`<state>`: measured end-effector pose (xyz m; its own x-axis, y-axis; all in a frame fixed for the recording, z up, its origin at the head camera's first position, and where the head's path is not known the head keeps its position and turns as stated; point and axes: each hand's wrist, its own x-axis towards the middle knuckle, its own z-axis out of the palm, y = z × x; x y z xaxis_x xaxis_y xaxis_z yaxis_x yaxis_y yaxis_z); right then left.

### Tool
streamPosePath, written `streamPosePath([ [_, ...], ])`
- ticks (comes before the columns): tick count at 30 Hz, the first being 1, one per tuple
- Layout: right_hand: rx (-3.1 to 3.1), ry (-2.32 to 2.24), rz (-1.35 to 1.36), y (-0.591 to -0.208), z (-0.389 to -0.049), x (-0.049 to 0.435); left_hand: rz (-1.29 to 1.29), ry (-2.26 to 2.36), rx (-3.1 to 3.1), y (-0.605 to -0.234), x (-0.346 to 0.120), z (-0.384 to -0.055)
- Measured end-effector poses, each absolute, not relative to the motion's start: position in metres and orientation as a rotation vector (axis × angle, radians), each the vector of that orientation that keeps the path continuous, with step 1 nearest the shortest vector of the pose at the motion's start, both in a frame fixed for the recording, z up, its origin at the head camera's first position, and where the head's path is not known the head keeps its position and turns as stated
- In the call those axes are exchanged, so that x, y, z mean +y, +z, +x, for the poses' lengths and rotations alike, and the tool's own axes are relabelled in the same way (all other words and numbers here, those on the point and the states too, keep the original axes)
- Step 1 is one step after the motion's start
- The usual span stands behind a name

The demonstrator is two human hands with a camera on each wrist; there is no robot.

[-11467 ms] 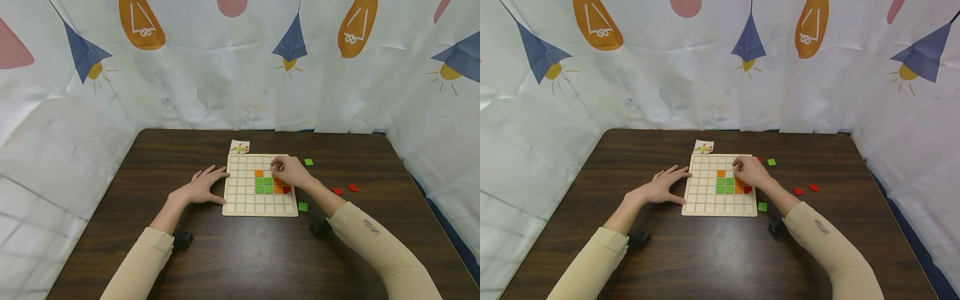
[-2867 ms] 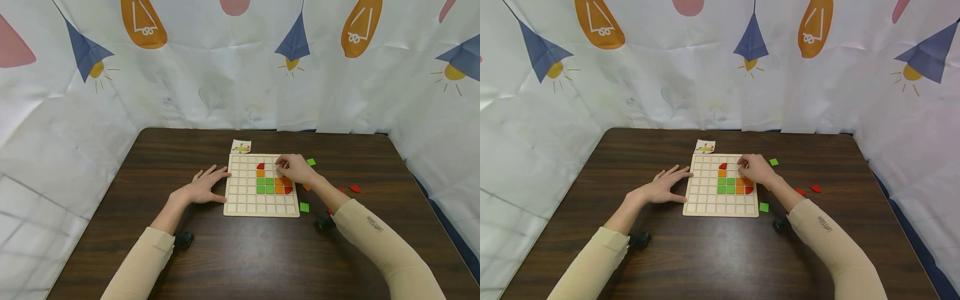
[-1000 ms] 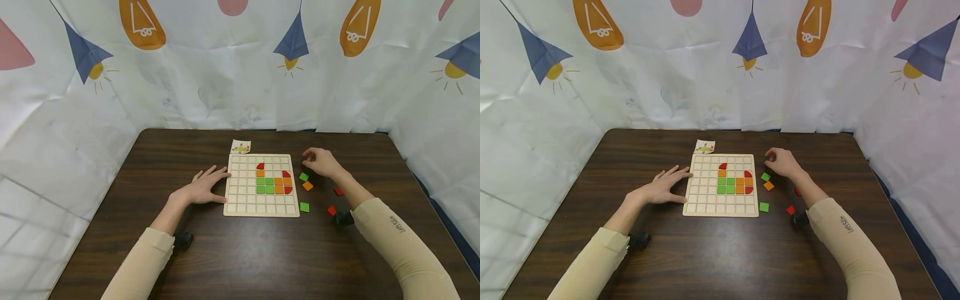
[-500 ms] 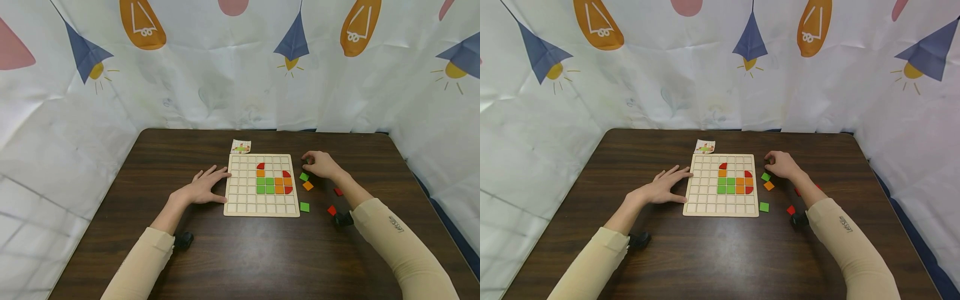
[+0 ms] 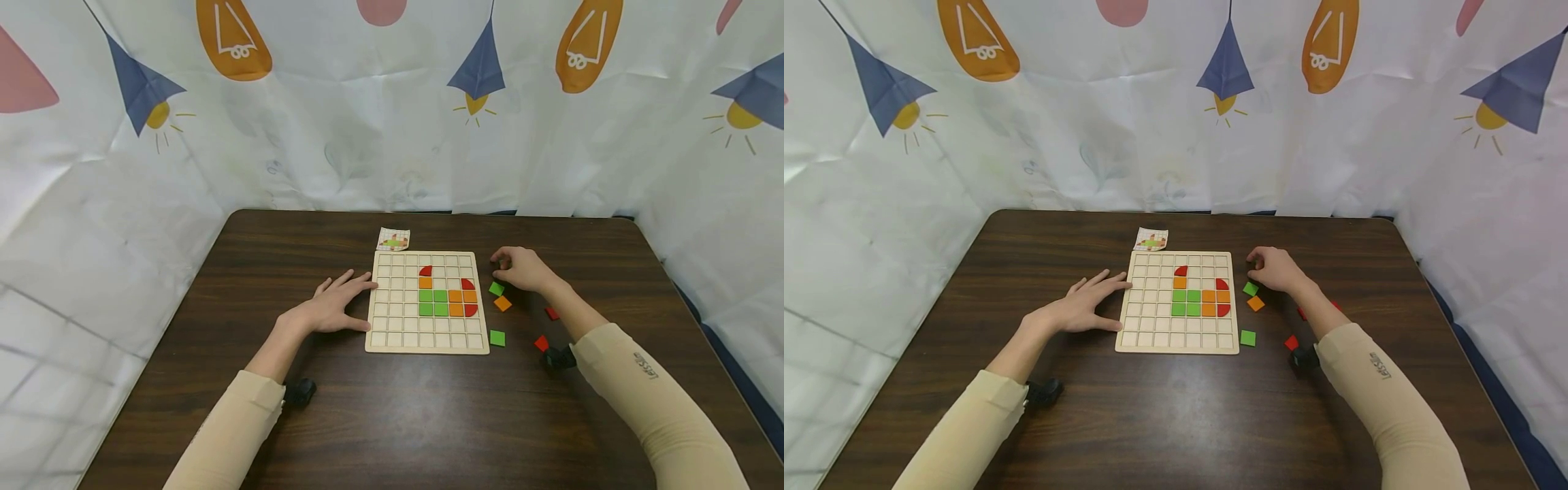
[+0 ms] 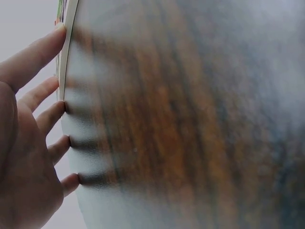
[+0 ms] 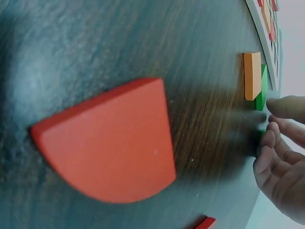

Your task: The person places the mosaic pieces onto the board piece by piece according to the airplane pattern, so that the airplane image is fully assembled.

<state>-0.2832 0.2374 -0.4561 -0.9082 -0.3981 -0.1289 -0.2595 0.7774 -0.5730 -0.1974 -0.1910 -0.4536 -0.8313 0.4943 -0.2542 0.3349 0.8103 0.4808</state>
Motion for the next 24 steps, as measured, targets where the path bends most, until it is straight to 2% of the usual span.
streamPosePath([
  [24, 2.780, -0.826, -0.439, -0.4598, -0.2843, 0.2391, 0.624, 0.593, 2.628, -0.4531, -0.1910, -0.1968],
])
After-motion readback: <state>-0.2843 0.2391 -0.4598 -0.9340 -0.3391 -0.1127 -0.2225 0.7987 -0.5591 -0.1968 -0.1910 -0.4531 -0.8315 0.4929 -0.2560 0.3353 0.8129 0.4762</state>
